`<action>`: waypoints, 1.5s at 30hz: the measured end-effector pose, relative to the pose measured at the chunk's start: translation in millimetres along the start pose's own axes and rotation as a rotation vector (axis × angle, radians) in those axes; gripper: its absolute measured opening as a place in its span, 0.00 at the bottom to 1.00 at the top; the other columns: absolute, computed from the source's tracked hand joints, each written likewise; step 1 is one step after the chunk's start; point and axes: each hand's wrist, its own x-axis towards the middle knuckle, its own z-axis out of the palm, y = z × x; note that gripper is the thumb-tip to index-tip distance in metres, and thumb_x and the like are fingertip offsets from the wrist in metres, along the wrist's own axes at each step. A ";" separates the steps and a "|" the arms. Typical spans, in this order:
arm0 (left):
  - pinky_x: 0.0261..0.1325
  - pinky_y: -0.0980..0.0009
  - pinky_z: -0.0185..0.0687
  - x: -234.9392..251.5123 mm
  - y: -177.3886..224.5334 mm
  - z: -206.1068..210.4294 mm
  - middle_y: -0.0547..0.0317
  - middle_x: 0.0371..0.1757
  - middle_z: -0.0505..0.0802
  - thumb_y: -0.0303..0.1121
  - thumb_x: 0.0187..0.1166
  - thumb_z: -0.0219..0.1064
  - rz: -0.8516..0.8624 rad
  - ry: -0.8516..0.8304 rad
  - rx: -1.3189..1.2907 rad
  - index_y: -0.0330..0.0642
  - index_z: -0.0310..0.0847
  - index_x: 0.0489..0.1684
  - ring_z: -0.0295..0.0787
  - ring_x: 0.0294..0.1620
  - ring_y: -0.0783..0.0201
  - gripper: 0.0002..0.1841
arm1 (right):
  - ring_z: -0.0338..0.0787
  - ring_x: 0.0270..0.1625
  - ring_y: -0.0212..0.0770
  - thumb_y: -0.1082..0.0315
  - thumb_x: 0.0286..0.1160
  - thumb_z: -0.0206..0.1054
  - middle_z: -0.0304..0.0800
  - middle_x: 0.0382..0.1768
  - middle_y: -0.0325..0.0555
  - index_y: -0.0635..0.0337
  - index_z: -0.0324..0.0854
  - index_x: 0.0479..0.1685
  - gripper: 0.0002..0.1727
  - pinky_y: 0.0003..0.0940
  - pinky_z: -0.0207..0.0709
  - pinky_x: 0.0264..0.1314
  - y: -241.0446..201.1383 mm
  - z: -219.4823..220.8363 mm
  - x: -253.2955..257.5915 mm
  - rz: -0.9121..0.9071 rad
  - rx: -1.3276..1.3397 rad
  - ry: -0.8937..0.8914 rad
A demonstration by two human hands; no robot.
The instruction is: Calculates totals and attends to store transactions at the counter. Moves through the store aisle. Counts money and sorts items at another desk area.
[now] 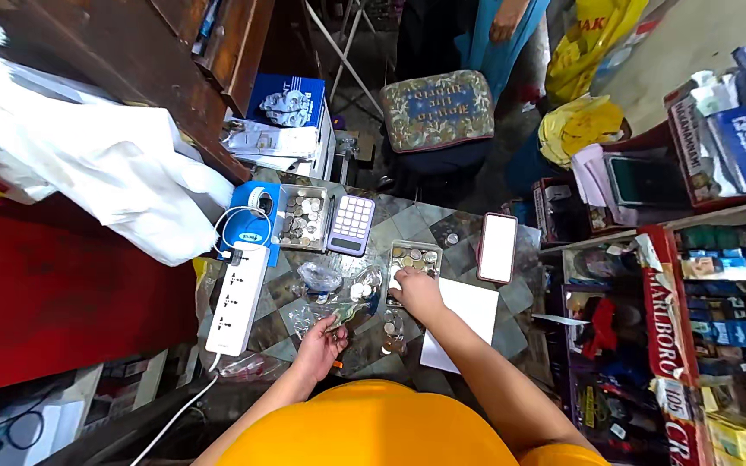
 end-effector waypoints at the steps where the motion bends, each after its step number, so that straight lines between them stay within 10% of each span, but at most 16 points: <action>1: 0.30 0.77 0.79 -1.7 1.3 0.4 0.64 0.19 0.81 0.36 0.95 0.40 0.001 -0.021 0.003 0.43 0.75 0.34 0.79 0.20 0.70 0.20 | 0.83 0.73 0.65 0.60 0.84 0.63 0.84 0.68 0.64 0.67 0.83 0.64 0.20 0.65 0.75 0.71 -5.1 -0.5 1.6 0.011 -0.008 -0.018; 8: 0.18 0.82 0.68 -4.6 11.4 -15.3 0.69 0.13 0.74 0.39 0.96 0.37 0.020 -0.032 -0.078 0.44 0.73 0.35 0.69 0.11 0.75 0.21 | 0.91 0.61 0.56 0.58 0.89 0.60 0.94 0.53 0.59 0.65 0.92 0.52 0.20 0.60 0.76 0.71 21.7 -20.5 4.5 -0.068 0.335 -0.049; 16: 0.17 0.82 0.69 -0.5 7.8 -23.1 0.68 0.14 0.75 0.40 0.96 0.39 -0.018 0.032 -0.109 0.44 0.74 0.35 0.70 0.11 0.75 0.20 | 0.82 0.25 0.28 0.74 0.82 0.57 0.83 0.28 0.37 0.59 0.77 0.46 0.05 0.24 0.80 0.29 53.2 -30.0 9.0 -0.076 1.106 0.141; 18: 0.18 0.82 0.69 -0.1 8.4 -20.1 0.67 0.14 0.75 0.40 0.96 0.39 -0.032 0.027 -0.094 0.44 0.74 0.37 0.69 0.11 0.74 0.20 | 0.78 0.25 0.36 0.69 0.84 0.65 0.81 0.25 0.45 0.64 0.82 0.46 0.06 0.35 0.75 0.31 41.2 -32.2 13.1 -0.052 0.704 0.217; 21: 0.18 0.82 0.69 0.3 8.8 -16.7 0.66 0.15 0.75 0.39 0.95 0.40 -0.045 0.005 -0.088 0.43 0.74 0.35 0.70 0.12 0.74 0.20 | 0.93 0.54 0.63 0.64 0.84 0.64 0.94 0.48 0.59 0.55 0.90 0.57 0.13 0.69 0.81 0.57 18.3 -30.3 23.7 0.027 0.090 0.156; 29: 0.21 0.81 0.73 -3.6 13.6 -23.6 0.63 0.22 0.81 0.39 0.95 0.42 -0.047 0.025 -0.090 0.42 0.76 0.37 0.76 0.17 0.73 0.20 | 0.89 0.63 0.66 0.65 0.79 0.70 0.92 0.57 0.60 0.53 0.88 0.63 0.16 0.72 0.77 0.63 5.2 -26.2 24.4 -0.039 -0.099 -0.119; 33: 0.22 0.81 0.74 -1.7 13.5 -25.5 0.62 0.24 0.83 0.39 0.95 0.41 -0.042 0.038 -0.083 0.41 0.76 0.41 0.77 0.18 0.73 0.19 | 0.91 0.56 0.65 0.61 0.80 0.70 0.93 0.48 0.62 0.62 0.89 0.48 0.13 0.71 0.78 0.59 14.6 -21.3 22.5 -0.062 0.015 -0.020; 35: 0.22 0.81 0.75 -1.6 13.6 -23.8 0.62 0.24 0.83 0.39 0.95 0.42 -0.046 0.037 -0.090 0.42 0.76 0.41 0.78 0.18 0.72 0.18 | 0.92 0.48 0.58 0.60 0.82 0.70 0.93 0.41 0.60 0.66 0.89 0.45 0.15 0.62 0.82 0.57 25.9 -27.2 18.8 -0.065 0.258 0.050; 38: 0.23 0.80 0.76 -1.8 12.3 -25.8 0.61 0.25 0.83 0.39 0.95 0.42 -0.060 0.035 -0.094 0.42 0.76 0.40 0.78 0.19 0.72 0.18 | 0.73 0.20 0.27 0.69 0.77 0.63 0.79 0.21 0.35 0.55 0.78 0.29 0.08 0.25 0.70 0.24 46.7 -33.0 6.1 -0.108 0.965 0.203; 41: 0.23 0.80 0.76 -0.7 10.4 -27.1 0.61 0.25 0.84 0.40 0.95 0.42 -0.068 0.024 -0.101 0.42 0.76 0.41 0.79 0.20 0.71 0.19 | 0.75 0.18 0.23 0.77 0.58 0.57 0.90 0.34 0.35 0.45 0.74 0.23 0.12 0.17 0.66 0.16 64.9 -42.8 -1.8 -0.125 1.468 0.210; 45: 0.25 0.79 0.78 -3.8 11.6 -25.2 0.60 0.28 0.86 0.41 0.96 0.40 -0.061 0.026 -0.083 0.42 0.77 0.42 0.81 0.22 0.71 0.21 | 0.79 0.24 0.30 0.73 0.76 0.62 0.86 0.32 0.40 0.60 0.77 0.48 0.06 0.26 0.73 0.26 62.1 -43.4 -5.9 -0.022 0.896 0.275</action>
